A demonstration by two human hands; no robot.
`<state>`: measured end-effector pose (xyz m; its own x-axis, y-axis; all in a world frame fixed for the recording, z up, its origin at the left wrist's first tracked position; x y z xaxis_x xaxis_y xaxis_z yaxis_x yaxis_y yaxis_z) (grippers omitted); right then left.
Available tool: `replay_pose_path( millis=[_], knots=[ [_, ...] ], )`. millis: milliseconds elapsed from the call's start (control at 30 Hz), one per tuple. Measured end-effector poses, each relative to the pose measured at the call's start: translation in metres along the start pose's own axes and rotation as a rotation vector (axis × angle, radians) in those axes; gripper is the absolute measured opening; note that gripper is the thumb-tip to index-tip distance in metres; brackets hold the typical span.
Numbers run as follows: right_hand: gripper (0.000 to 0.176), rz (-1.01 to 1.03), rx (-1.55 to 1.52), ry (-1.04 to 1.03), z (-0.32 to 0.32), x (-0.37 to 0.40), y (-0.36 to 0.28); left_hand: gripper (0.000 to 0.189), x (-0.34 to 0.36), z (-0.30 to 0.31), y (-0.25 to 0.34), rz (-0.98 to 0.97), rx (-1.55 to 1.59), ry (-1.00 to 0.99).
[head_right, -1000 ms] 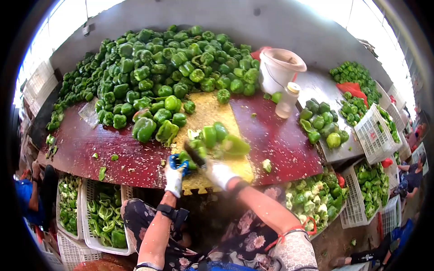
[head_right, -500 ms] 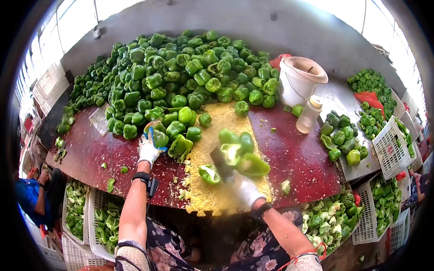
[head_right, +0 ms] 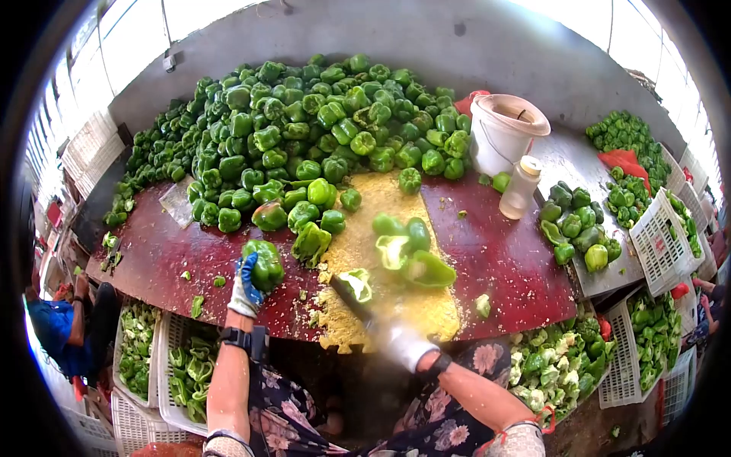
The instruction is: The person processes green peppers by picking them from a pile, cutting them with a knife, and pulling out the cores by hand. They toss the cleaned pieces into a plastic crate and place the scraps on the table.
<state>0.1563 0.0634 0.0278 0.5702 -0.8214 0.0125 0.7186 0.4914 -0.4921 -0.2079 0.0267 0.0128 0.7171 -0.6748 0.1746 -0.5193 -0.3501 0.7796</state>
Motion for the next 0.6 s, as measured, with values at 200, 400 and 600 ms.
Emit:
replay_pose_path(
  millis=[200, 400, 600],
  knots=[
    [0.049, -0.136, -0.007, 0.154, 0.037, -0.029, 0.023, 0.063, 0.108, -0.078, -0.057, 0.002, 0.094, 0.026],
    [0.068, -0.047, 0.003, 0.159, 0.012, -0.021, 0.026, 0.090, 0.152, -0.109, -0.093, -0.542, -0.972, 0.069],
    [0.051, -0.247, 0.011, -0.164, 0.007, -0.021, 0.006, 0.069, 0.113, -0.092, -0.090, -0.340, -0.974, -0.083]
  ],
)
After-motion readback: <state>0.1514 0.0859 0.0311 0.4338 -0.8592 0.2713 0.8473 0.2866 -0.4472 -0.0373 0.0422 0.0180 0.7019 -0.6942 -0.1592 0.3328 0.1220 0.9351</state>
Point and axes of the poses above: each hand's wrist, its own x-axis away from the middle knuckle, its own z-axis out of the back of the hand, y = z × x, the point moved 8 cm from there along -x, towards the middle knuckle, and after that the axes turned 14 degrees about y, right-handed, at the moved point
